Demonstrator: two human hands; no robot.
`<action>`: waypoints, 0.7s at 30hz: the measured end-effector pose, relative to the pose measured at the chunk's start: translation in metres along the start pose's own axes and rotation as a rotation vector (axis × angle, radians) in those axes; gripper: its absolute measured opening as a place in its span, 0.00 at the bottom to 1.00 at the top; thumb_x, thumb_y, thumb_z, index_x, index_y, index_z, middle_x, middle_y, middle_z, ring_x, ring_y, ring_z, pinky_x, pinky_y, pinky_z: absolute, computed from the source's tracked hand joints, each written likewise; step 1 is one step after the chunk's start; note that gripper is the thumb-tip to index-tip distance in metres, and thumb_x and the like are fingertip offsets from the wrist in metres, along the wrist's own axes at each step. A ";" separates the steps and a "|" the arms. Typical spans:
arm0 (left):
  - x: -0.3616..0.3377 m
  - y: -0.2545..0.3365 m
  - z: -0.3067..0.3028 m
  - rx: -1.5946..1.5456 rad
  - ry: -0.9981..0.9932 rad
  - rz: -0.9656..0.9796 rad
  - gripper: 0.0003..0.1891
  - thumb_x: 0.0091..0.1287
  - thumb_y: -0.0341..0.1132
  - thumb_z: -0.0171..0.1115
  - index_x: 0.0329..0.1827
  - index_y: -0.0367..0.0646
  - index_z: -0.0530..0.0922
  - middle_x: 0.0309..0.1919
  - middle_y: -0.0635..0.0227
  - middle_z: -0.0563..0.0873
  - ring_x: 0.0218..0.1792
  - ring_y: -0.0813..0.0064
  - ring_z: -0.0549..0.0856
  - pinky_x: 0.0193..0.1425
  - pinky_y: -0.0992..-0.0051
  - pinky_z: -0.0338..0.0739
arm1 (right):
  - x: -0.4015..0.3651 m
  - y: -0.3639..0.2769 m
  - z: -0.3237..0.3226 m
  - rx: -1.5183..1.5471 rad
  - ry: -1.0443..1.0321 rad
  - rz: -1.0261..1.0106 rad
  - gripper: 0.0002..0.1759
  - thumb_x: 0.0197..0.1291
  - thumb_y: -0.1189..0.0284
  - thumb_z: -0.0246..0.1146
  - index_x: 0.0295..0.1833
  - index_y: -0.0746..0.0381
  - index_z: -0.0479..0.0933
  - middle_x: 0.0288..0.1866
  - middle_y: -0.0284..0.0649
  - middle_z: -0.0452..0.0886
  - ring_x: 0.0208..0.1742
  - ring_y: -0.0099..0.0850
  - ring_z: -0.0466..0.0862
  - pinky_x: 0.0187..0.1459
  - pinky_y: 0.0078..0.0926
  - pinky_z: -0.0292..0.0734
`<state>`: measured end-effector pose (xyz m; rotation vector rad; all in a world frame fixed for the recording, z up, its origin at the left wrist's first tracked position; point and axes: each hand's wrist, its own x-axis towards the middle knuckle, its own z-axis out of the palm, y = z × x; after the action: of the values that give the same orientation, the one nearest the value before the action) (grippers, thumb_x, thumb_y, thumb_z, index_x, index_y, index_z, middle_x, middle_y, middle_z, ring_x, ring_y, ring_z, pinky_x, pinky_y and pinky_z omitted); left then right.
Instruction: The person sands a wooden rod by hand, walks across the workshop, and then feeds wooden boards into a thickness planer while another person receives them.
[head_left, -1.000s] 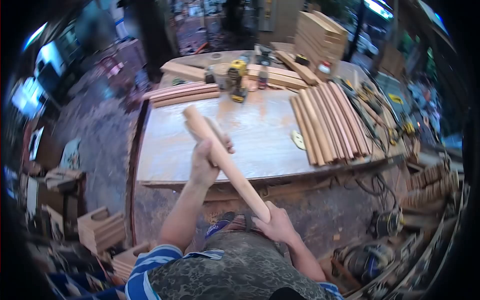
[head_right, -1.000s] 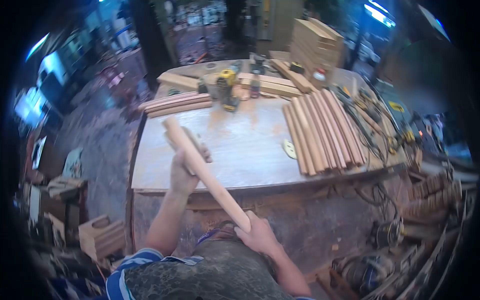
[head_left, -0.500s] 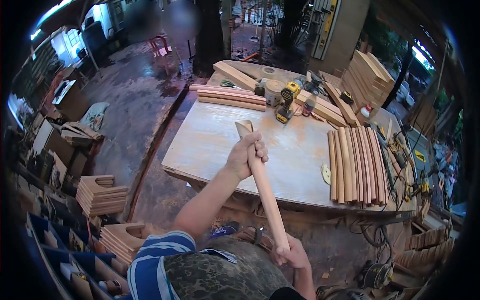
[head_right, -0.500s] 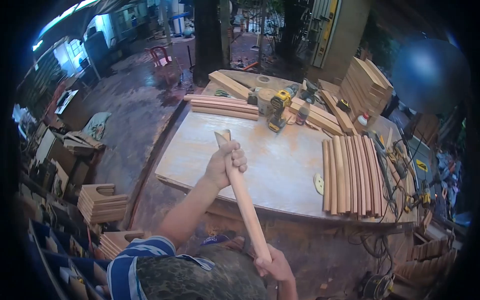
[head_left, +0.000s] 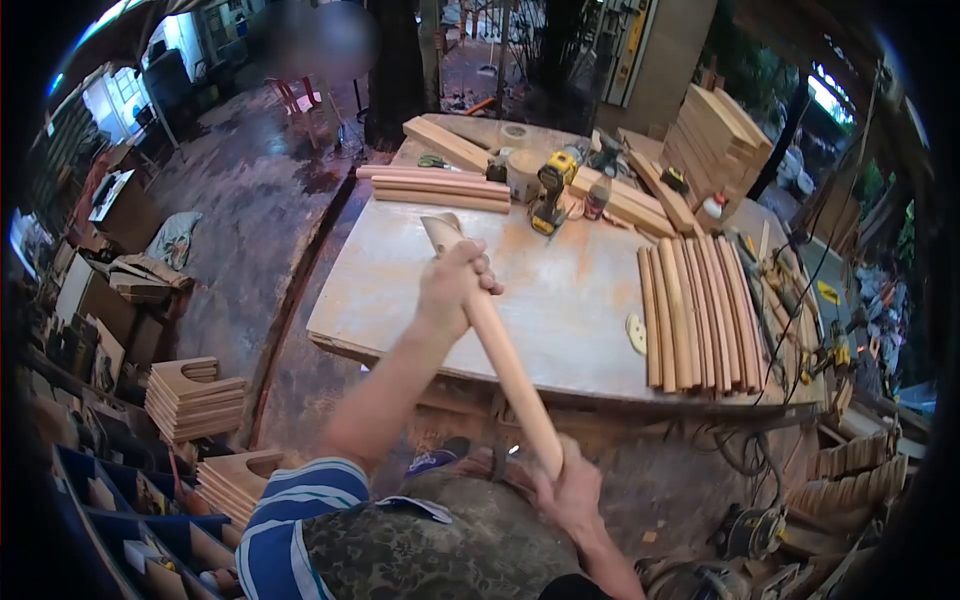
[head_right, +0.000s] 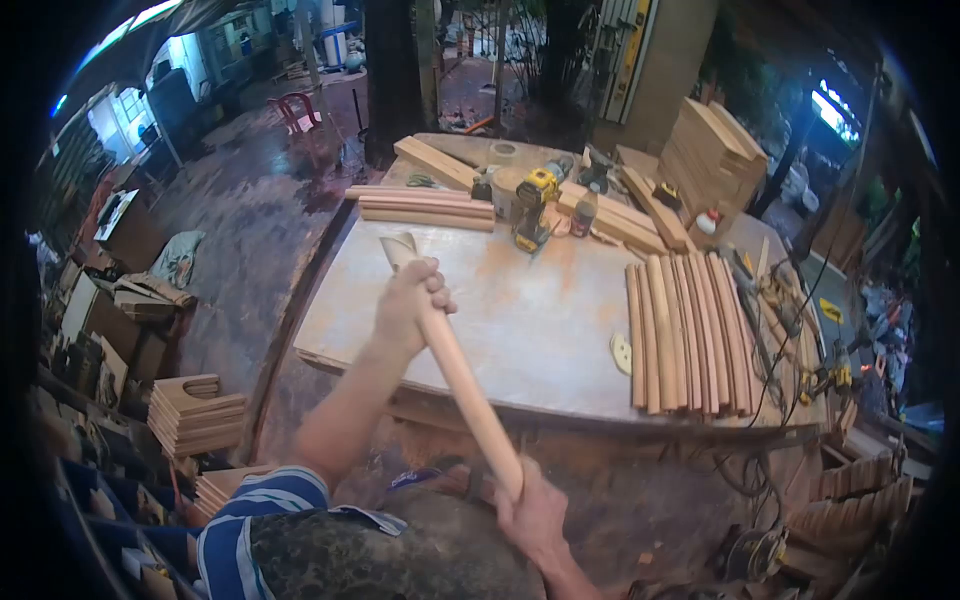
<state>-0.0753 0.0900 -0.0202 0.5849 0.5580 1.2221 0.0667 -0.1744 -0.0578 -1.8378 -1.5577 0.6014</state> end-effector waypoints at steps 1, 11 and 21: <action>-0.010 -0.014 0.002 0.024 0.007 0.067 0.08 0.68 0.35 0.60 0.40 0.39 0.74 0.19 0.69 0.73 0.23 0.71 0.79 0.35 0.64 0.81 | 0.002 -0.002 0.004 -0.195 0.103 0.004 0.26 0.55 0.69 0.67 0.61 0.60 0.73 0.41 0.50 0.84 0.39 0.50 0.85 0.39 0.44 0.79; -0.021 0.014 -0.005 -0.220 -0.180 -0.140 0.07 0.67 0.34 0.61 0.34 0.48 0.71 0.21 0.80 0.73 0.23 0.81 0.78 0.39 0.72 0.81 | 0.010 0.011 -0.022 0.805 -0.793 0.303 0.23 0.61 0.71 0.66 0.60 0.66 0.71 0.35 0.43 0.81 0.21 0.23 0.78 0.25 0.24 0.73; -0.009 0.024 -0.005 -0.122 0.037 -0.035 0.07 0.67 0.37 0.60 0.38 0.49 0.70 0.23 0.76 0.72 0.23 0.76 0.76 0.38 0.63 0.80 | -0.002 0.001 -0.013 -0.148 -0.055 -0.045 0.21 0.56 0.70 0.65 0.56 0.61 0.73 0.33 0.47 0.83 0.32 0.45 0.85 0.34 0.43 0.78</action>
<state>-0.0973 0.0876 -0.0067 0.4480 0.5188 1.2266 0.0758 -0.1786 -0.0497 -1.9027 -1.7163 0.5325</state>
